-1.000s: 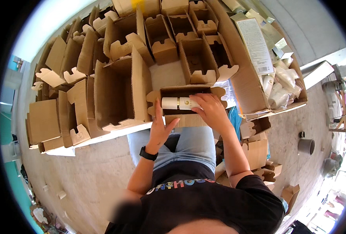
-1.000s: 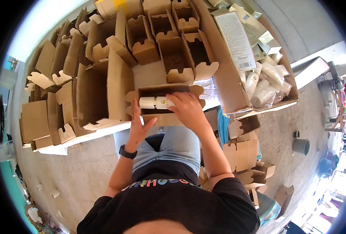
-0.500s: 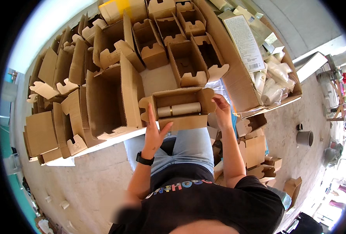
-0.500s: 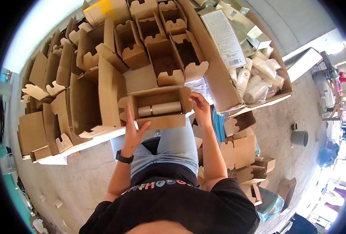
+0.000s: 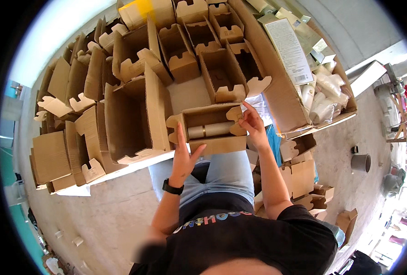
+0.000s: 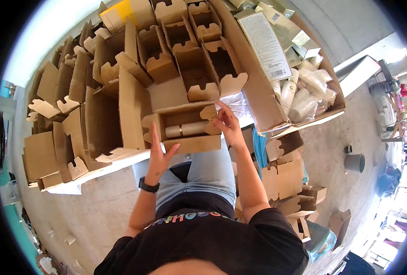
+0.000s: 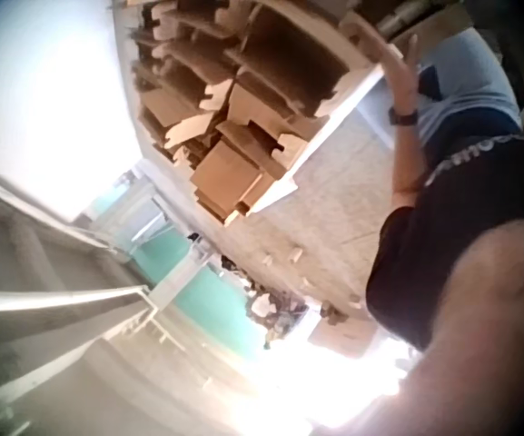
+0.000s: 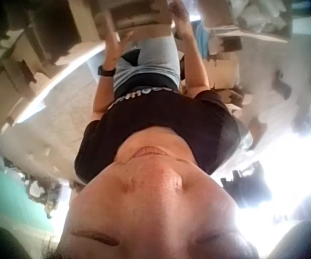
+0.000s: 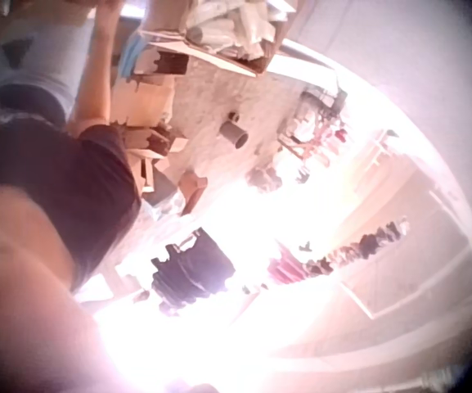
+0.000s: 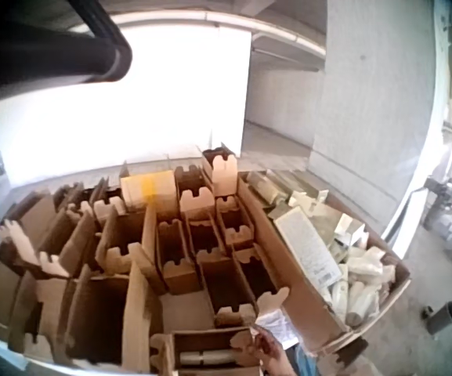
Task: The person places bottled products into cardboard packaging inserts. The person takes small white bottles from a box and positions them into individual slots within larger cardboard trays on a table.
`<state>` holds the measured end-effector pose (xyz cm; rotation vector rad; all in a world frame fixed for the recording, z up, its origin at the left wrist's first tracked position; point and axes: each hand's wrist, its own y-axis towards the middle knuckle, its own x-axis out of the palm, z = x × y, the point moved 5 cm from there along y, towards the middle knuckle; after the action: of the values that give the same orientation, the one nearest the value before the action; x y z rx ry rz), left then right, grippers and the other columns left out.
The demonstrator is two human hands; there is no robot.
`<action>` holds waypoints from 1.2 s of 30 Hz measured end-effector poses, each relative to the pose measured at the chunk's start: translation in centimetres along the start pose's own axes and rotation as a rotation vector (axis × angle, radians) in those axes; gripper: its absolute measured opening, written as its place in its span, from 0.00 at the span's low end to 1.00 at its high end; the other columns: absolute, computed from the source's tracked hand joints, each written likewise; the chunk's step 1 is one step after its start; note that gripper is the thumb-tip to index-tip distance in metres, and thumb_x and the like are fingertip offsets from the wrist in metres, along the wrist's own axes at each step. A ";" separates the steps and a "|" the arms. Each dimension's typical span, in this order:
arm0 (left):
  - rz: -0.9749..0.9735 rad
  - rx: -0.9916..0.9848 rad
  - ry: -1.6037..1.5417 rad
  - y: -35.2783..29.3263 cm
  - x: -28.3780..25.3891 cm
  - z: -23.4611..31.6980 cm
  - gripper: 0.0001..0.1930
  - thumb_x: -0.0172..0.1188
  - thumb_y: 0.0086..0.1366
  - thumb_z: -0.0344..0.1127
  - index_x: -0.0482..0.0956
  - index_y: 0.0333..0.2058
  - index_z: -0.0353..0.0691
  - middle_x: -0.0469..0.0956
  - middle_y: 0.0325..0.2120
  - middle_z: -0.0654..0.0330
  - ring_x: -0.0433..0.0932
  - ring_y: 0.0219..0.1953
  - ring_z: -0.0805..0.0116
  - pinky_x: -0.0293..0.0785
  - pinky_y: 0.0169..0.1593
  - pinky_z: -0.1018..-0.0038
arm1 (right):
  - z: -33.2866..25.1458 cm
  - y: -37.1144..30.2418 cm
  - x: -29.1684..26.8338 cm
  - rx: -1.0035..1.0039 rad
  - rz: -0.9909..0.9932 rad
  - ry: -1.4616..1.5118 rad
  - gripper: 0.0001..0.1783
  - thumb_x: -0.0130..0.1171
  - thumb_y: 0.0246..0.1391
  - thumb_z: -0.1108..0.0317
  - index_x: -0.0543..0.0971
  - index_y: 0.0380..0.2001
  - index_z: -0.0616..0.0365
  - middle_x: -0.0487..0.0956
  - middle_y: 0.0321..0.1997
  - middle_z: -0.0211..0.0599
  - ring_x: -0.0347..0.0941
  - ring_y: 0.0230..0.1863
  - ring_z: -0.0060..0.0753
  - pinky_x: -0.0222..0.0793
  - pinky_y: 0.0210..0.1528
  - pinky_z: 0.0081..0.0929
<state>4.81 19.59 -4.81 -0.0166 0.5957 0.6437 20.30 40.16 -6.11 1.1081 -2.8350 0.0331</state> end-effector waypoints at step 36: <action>0.094 0.070 -0.159 -0.4 -0.5 0.1 0.34 0.57 0.66 0.39 0.52 0.64 0.34 0.69 0.56 0.46 0.67 0.59 0.46 0.63 0.61 0.59 | -4.0 0.8 -0.4 -0.124 0.146 -0.274 0.25 0.39 0.52 0.78 0.74 0.53 0.64 0.74 0.55 0.41 0.66 0.60 0.34 0.55 0.65 0.25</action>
<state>4.78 19.03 -4.52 0.1275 0.4673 0.7079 20.36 41.24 -2.14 0.9444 -3.1014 -0.3034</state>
